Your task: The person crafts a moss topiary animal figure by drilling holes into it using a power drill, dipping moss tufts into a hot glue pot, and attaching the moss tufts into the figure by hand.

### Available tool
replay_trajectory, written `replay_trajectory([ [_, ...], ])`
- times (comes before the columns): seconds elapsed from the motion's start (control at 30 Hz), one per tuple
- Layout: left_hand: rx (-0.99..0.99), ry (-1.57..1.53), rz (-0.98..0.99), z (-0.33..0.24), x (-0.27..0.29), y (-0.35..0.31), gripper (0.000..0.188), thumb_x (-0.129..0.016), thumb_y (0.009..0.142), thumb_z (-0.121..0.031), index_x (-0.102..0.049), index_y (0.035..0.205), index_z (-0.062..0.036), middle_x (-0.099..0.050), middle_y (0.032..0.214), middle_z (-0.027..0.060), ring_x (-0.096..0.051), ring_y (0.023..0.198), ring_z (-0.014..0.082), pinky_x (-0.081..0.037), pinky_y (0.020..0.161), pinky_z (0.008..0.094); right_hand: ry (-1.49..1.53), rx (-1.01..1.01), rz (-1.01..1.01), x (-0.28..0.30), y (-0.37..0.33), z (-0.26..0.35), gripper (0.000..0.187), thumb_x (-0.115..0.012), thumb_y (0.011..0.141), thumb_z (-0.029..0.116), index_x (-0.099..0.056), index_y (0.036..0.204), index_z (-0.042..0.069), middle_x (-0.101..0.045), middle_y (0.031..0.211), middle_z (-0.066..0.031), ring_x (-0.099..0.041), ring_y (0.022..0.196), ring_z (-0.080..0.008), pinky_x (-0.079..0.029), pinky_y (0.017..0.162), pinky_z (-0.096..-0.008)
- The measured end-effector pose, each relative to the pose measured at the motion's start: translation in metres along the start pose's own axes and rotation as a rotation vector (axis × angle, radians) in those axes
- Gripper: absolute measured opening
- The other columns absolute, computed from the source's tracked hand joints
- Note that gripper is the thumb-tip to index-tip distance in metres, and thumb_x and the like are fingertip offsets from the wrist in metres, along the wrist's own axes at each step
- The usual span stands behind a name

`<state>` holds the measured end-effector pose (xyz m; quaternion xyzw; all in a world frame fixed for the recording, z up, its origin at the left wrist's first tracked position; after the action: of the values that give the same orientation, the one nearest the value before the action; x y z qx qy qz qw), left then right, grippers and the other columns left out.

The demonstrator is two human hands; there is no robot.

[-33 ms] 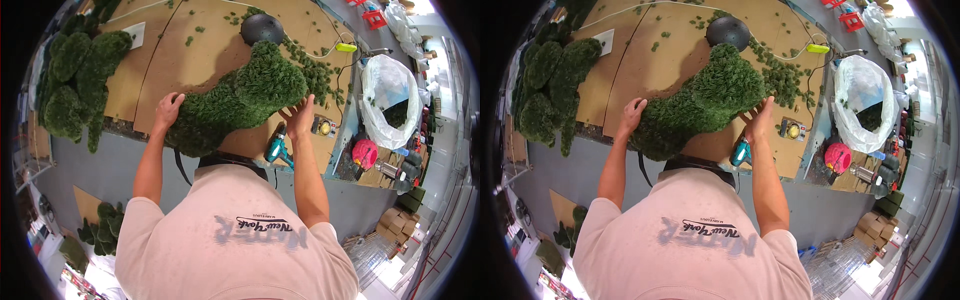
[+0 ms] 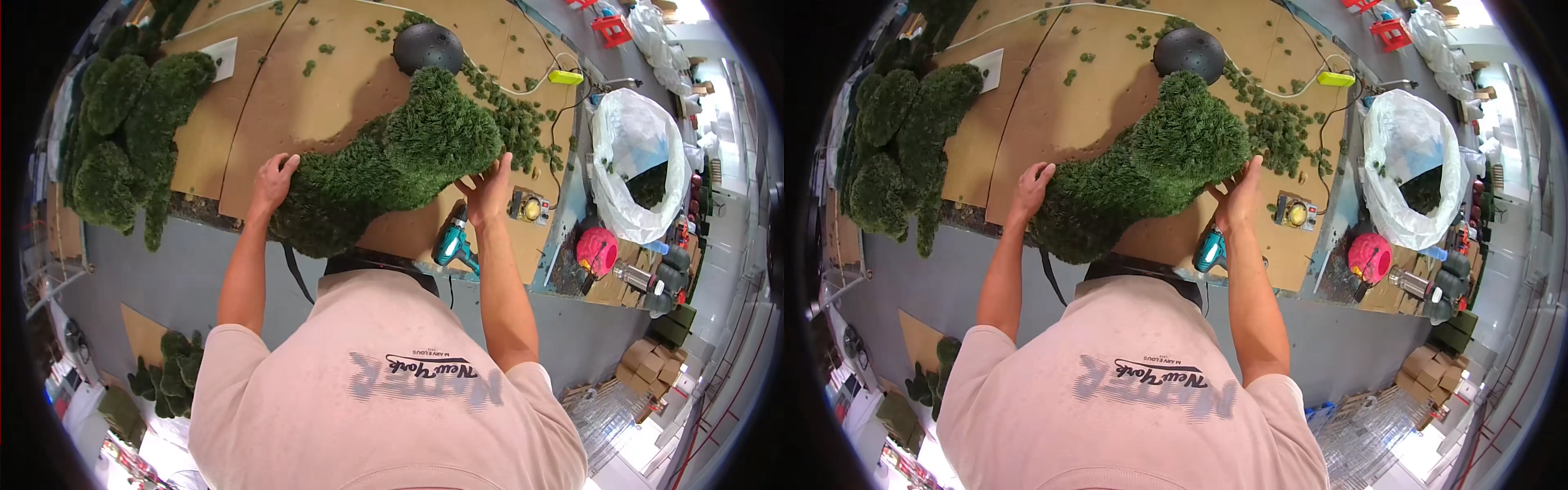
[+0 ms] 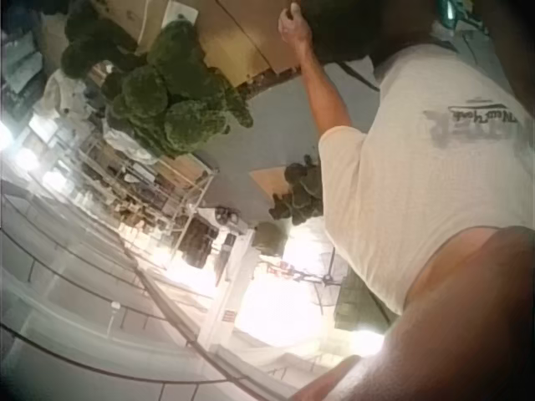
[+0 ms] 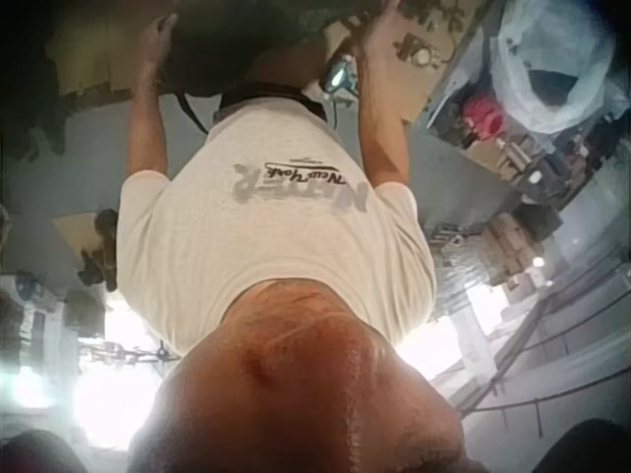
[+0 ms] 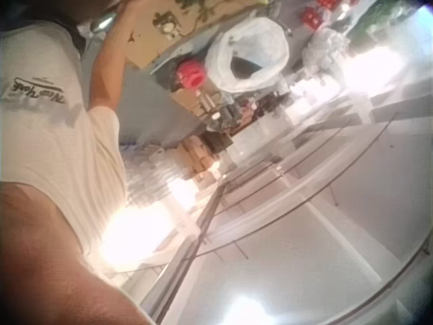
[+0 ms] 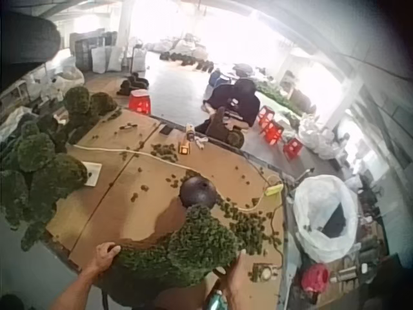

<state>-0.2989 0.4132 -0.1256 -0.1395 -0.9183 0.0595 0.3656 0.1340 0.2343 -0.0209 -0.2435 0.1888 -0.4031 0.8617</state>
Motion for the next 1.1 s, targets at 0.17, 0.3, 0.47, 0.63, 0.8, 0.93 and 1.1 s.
replay_trajectory([
  [0.17,0.201,-0.120,-0.036,0.071,0.000,0.006,0.066,-0.062,0.099,-0.058,-0.066,0.130,0.0003,-0.070,0.126,0.0226,-0.065,0.120,0.0366,-0.049,0.103,0.0427,-0.032,0.007,0.063,-0.011,0.001,0.012,0.100,-0.042,0.098,0.077,-0.018,0.167,0.007,-0.022,0.172,-0.0157,-0.023,0.157,-0.0378,-0.022,0.122,-0.0640],
  [0.3,0.540,-0.352,0.013,0.121,-0.007,-0.011,0.074,-0.058,0.100,-0.062,-0.063,0.136,0.0022,-0.069,0.131,0.0197,-0.062,0.124,0.0302,-0.045,0.106,0.0410,-0.012,-0.018,-0.039,0.017,0.026,-0.001,0.090,-0.044,0.100,0.073,-0.037,0.159,0.005,-0.044,0.161,-0.0136,-0.042,0.144,-0.0311,-0.030,0.119,-0.0481],
  [0.47,0.768,-0.490,0.055,0.113,-0.007,-0.039,0.083,-0.056,0.098,-0.065,-0.055,0.145,0.0037,-0.060,0.145,0.0205,-0.055,0.134,0.0308,-0.041,0.110,0.0453,0.051,0.023,0.057,-0.013,0.012,0.013,0.077,-0.044,0.103,0.066,-0.049,0.152,0.006,-0.054,0.153,-0.0109,-0.049,0.139,-0.0266,-0.034,0.117,-0.0476],
  [0.63,0.655,-0.440,0.130,0.127,-0.023,-0.034,0.082,-0.059,0.096,-0.063,-0.056,0.142,0.0043,-0.064,0.138,0.0194,-0.058,0.129,0.0325,-0.042,0.108,0.0487,0.129,0.006,0.100,-0.027,0.010,0.021,0.062,-0.044,0.106,0.054,-0.054,0.147,0.009,-0.059,0.148,-0.0078,-0.054,0.135,-0.0234,-0.038,0.114,-0.0462],
  [0.8,0.712,-0.581,0.114,0.129,-0.026,-0.035,0.078,-0.060,0.097,-0.061,-0.059,0.137,0.0061,-0.069,0.127,0.0199,-0.065,0.117,0.0329,-0.049,0.099,0.0489,0.052,-0.033,0.027,-0.017,0.016,0.019,0.053,-0.046,0.104,0.049,-0.059,0.140,0.012,-0.062,0.142,-0.0057,-0.057,0.126,-0.0235,-0.040,0.109,-0.0458],
  [0.93,0.768,-0.621,0.129,0.079,-0.024,-0.052,0.078,-0.060,0.097,-0.060,-0.061,0.132,0.0094,-0.070,0.121,0.0224,-0.070,0.105,0.0332,-0.054,0.090,0.0489,0.022,-0.041,0.095,-0.010,0.046,0.025,0.048,-0.046,0.103,0.049,-0.065,0.130,0.014,-0.068,0.132,-0.0034,-0.059,0.122,-0.0232,-0.035,0.111,-0.0491],
  [1.1,0.762,-0.633,0.198,0.118,-0.067,-0.096,0.074,-0.059,0.098,-0.061,-0.062,0.133,0.0044,-0.070,0.119,0.0179,-0.071,0.102,0.0294,-0.057,0.079,0.0478,-0.044,-0.011,0.178,-0.048,0.087,0.048,0.047,-0.049,0.103,0.049,-0.063,0.132,0.015,-0.066,0.132,-0.0027,-0.059,0.118,-0.0224,-0.038,0.105,-0.0488],
])
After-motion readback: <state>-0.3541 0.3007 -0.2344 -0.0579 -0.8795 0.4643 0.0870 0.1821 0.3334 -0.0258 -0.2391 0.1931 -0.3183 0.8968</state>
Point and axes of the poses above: each hand's wrist, its own y-axis towards the middle knuckle, its own x-axis out of the back of the hand, z = x × y, the point moved 8 cm from there along y, towards the middle knuckle
